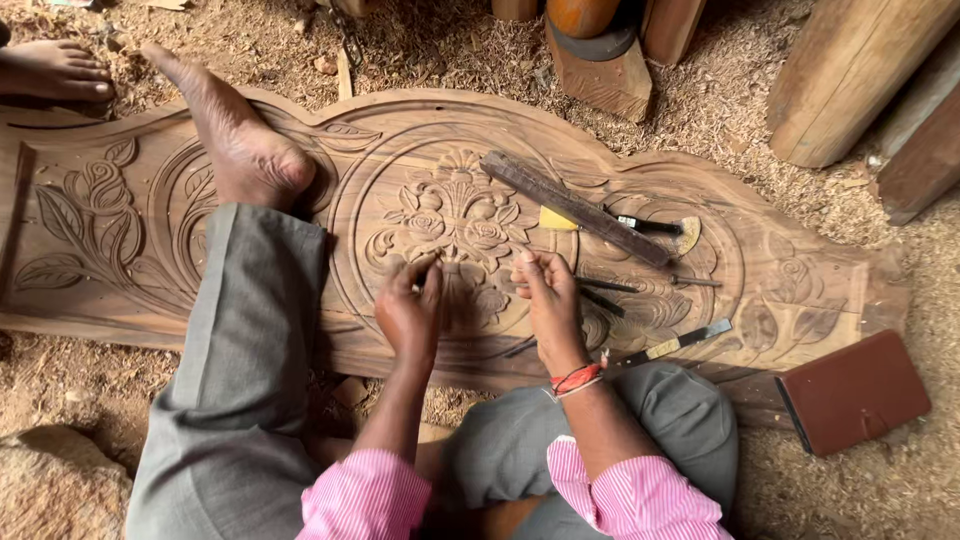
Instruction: The person carves intricate floral patterns into a large wooden panel using a chisel and mallet. They periodically brush away wood shavings with a brush to clear the work area.
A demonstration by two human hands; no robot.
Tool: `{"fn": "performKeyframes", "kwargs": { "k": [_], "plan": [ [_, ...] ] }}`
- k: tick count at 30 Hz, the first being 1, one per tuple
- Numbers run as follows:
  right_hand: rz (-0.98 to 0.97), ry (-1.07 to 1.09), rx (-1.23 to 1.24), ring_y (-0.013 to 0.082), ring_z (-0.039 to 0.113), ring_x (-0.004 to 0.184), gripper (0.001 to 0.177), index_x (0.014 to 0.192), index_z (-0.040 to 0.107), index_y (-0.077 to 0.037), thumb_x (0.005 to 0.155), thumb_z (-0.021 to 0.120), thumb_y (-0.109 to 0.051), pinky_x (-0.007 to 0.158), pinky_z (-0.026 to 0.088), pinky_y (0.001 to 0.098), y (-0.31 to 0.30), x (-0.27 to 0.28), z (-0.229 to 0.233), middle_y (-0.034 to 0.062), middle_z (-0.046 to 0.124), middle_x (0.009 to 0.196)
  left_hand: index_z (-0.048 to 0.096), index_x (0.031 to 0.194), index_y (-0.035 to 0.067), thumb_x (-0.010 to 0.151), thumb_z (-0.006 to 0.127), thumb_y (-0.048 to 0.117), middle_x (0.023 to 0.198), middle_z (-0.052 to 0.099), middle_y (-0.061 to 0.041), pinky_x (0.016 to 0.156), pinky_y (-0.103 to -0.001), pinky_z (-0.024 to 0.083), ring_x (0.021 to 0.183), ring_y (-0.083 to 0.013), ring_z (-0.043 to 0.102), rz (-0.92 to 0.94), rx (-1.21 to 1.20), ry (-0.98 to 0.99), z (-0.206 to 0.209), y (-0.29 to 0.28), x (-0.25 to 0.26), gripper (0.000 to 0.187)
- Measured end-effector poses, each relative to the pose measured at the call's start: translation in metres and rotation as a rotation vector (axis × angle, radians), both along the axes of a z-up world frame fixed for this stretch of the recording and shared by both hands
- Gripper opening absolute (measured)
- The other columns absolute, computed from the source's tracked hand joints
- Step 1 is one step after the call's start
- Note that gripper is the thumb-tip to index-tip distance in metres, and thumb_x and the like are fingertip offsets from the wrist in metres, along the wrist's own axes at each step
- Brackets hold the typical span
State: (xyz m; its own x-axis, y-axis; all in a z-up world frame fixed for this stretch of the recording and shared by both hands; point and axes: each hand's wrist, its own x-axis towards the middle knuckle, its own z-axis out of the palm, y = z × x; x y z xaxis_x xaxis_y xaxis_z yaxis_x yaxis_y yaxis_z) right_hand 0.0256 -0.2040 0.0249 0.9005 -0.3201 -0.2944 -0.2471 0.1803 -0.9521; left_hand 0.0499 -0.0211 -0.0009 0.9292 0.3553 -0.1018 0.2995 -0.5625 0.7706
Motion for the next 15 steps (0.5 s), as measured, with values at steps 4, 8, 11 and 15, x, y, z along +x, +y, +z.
{"fn": "performKeyframes", "kwargs": {
  "k": [4, 8, 11, 15],
  "plan": [
    [0.000, 0.048, 0.035, 0.0083, 0.067, 0.087, 0.026, 0.109, 0.066, -0.007, 0.103, 0.061, -0.032, 0.075, 0.051, 0.0234, -0.004, 0.003, 0.005, -0.0003, 0.070, 0.097, 0.081, 0.105, 0.012, 0.093, 0.075, 0.016, 0.097, 0.077, -0.010, 0.061, -0.032, 0.060, 0.081, -0.0197, 0.070, -0.138, 0.443, -0.343, -0.021, -0.016, 0.036, 0.013],
    [0.027, 0.062, 0.047, 0.0081, 0.067, 0.087, 0.028, 0.106, 0.067, -0.006, 0.104, 0.060, -0.033, 0.075, 0.051, 0.0237, 0.001, -0.003, 0.009, -0.0003, 0.070, 0.097, 0.080, 0.103, 0.010, 0.098, 0.076, 0.024, 0.103, 0.075, -0.018, 0.062, -0.034, 0.062, 0.084, -0.0238, 0.073, -0.113, 0.520, -0.333, -0.034, -0.017, 0.035, 0.015],
    [0.045, 0.041, 0.060, 0.0084, 0.067, 0.086, 0.028, 0.105, 0.067, -0.005, 0.104, 0.060, -0.032, 0.076, 0.052, 0.0242, 0.003, 0.003, 0.012, 0.0005, 0.072, 0.097, 0.080, 0.104, 0.013, 0.097, 0.073, 0.020, 0.110, 0.073, -0.020, 0.069, -0.035, 0.062, 0.092, -0.0279, 0.073, -0.147, 0.650, -0.413, -0.028, -0.014, 0.038, 0.011],
    [0.062, 0.062, 0.061, 0.0089, 0.067, 0.085, 0.026, 0.105, 0.068, -0.004, 0.103, 0.062, -0.030, 0.076, 0.052, 0.0247, 0.006, -0.002, 0.007, 0.0012, 0.072, 0.096, 0.074, 0.105, 0.004, 0.090, 0.071, 0.012, 0.105, 0.072, -0.017, 0.067, -0.040, 0.060, 0.083, -0.0292, 0.072, -0.271, 0.486, -0.301, -0.022, -0.015, 0.049, 0.017]
  ]
}}
